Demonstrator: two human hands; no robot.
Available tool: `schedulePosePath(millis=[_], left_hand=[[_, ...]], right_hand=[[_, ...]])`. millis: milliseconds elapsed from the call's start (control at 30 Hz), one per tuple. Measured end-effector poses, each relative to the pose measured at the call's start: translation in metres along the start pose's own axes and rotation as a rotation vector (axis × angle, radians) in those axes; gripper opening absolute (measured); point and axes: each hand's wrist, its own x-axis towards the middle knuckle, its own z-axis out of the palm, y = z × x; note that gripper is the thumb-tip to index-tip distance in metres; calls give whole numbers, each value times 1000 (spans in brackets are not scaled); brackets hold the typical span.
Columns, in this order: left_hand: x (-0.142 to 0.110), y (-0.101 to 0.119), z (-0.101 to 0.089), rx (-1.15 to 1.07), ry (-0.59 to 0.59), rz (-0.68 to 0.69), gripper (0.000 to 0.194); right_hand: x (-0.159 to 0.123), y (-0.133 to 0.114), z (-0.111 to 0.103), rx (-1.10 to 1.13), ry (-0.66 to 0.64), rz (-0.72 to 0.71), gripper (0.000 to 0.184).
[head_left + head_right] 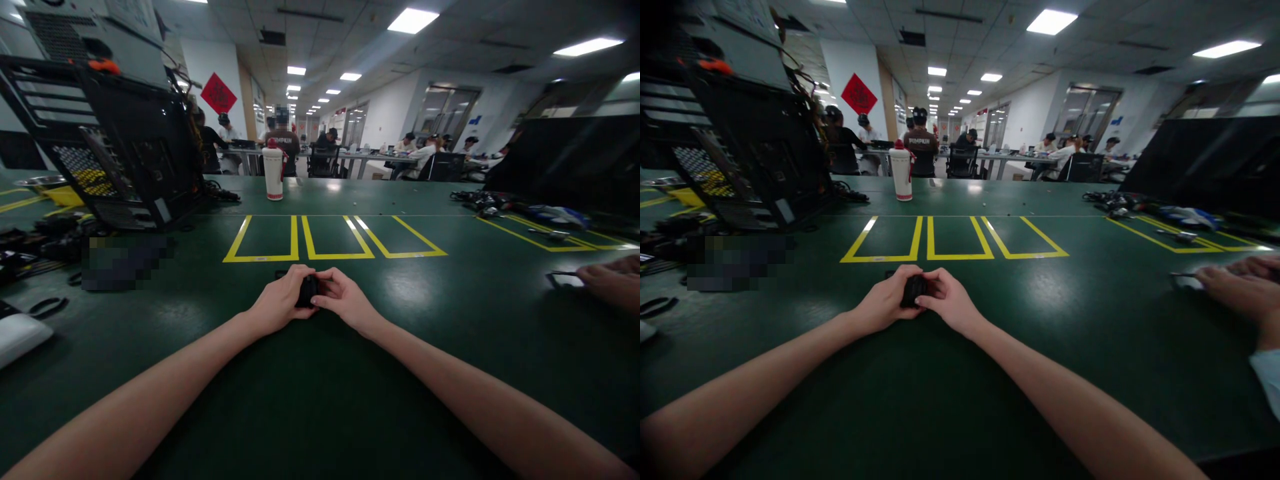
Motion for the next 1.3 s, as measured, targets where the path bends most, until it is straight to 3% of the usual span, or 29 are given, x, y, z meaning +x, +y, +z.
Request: schedulePosePath(millis=[300, 467, 667, 867, 1100, 1300], left_hand=[[0, 0, -1, -16, -6, 0, 63], [0, 2, -3, -22, -21, -11, 61], [-1, 1, -2, -13, -12, -10, 62], [0, 0, 1, -4, 0, -4, 62], [-1, 0, -1, -22, 2, 2, 62], [-1, 1, -2, -6, -12, -15, 62]], right_hand=[[-2, -4, 2, -84, 36, -34, 22], [-2, -5, 0, -171, 35, 5, 32], [-4, -6, 0, -113, 4, -15, 33], [-2, -3, 3, -106, 44, -43, 22], [-1, -3, 0, -188, 43, 18, 31], [-5, -5, 2, -154, 31, -25, 32]])
